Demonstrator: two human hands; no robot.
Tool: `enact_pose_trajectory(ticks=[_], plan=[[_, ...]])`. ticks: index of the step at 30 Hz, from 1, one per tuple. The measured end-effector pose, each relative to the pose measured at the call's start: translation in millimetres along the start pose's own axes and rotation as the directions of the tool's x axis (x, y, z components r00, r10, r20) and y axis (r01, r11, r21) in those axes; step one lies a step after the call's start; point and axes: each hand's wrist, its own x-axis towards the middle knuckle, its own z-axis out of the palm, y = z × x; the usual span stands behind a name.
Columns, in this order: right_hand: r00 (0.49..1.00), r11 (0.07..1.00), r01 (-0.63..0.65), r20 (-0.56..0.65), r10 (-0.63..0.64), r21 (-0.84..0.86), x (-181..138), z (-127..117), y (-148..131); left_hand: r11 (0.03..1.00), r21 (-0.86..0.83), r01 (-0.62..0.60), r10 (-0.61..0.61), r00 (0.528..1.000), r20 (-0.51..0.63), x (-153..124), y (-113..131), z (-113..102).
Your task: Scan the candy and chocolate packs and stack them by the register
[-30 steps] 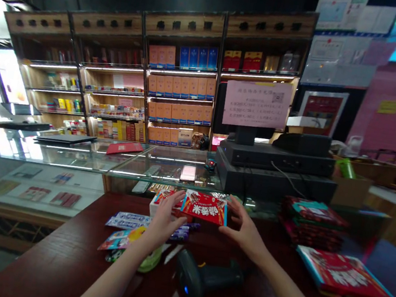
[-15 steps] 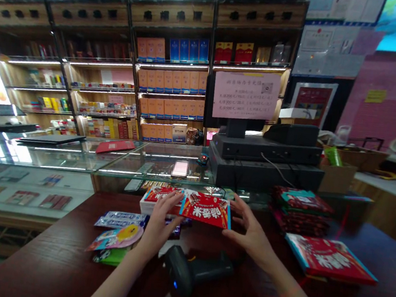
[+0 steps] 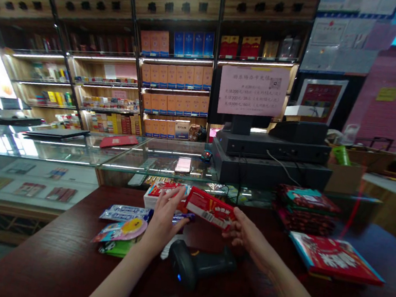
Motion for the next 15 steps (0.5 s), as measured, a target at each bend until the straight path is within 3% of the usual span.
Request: enact_pose_trajectory(ticks=[5, 15], plan=[[0.999, 0.999, -0.024, -0.038, 0.023, -0.021, 5.2, 0.2, 3.3, 0.982, 0.180, -0.063, 0.053, 0.997, 0.062, 3.7, 8.1, -1.5], [1.000, 0.995, -0.011, -0.022, 0.009, -0.096, 7.8, 2.8, 4.9, 0.955, 0.291, -0.050, 0.040, 0.998, 0.040, 5.4, 9.5, 2.2]])
